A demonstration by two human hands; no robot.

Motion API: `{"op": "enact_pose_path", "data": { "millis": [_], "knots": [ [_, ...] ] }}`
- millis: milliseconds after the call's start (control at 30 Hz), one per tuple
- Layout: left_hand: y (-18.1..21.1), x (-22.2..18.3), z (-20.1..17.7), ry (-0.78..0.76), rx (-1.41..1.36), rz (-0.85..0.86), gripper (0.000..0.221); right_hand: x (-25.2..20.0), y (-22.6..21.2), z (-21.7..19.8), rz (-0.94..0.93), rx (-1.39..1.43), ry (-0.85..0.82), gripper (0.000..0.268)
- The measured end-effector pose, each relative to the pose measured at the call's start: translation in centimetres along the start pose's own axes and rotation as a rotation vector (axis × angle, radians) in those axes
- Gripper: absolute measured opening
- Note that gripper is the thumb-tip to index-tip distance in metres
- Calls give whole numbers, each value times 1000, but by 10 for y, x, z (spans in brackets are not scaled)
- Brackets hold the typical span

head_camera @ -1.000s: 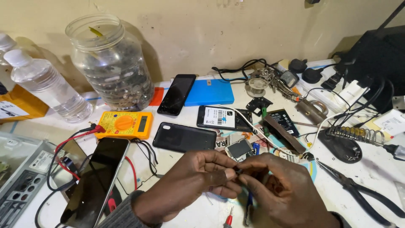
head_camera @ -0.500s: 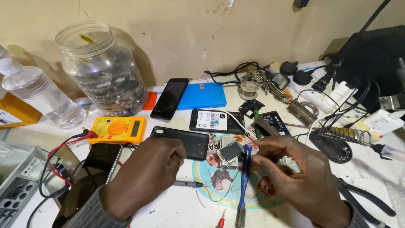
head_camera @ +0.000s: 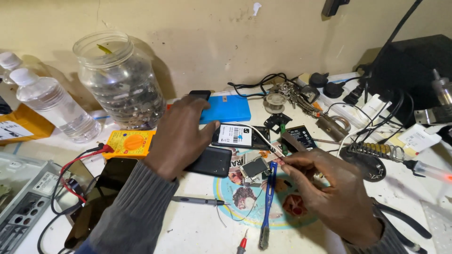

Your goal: Soldering thin wires onto a small electronic circuit board at a workbench.

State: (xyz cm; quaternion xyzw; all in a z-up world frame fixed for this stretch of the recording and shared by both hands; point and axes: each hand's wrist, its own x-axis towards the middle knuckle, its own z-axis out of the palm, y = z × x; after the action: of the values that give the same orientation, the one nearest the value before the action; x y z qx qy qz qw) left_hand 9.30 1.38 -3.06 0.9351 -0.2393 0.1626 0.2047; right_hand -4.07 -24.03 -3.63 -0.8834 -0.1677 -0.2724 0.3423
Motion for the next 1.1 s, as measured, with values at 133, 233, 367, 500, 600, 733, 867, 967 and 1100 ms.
{"op": "enact_pose_path", "data": {
  "millis": [133,233,367,500,600,733,867,967,1100],
  "knots": [
    [-16,34,13,-172,123,-325,74,-8,28,11,-85,-85,-65,22],
    [-25,37,21,-340,42,-510,67,-3,32,10,-153,-94,-25,18],
    [-39,32,33,-293,70,-458,61,-10,38,13,-144,-94,-69,20],
    [-25,26,17,-284,11,-538,60,-4,36,5,-166,-85,-43,21],
    [-27,21,19,-305,94,-588,65,-10,58,3,-70,-171,-9,19],
    [-45,13,43,-209,264,-530,66,-3,53,-4,-23,-143,24,22],
    [-38,15,45,-180,402,-500,56,-3,54,-5,-15,-170,18,20],
    [-44,14,47,-199,432,-475,56,-4,47,-5,-3,-150,-1,21],
    [-48,21,41,-220,205,-253,75,0,36,-7,20,-174,32,18]
  ]
}}
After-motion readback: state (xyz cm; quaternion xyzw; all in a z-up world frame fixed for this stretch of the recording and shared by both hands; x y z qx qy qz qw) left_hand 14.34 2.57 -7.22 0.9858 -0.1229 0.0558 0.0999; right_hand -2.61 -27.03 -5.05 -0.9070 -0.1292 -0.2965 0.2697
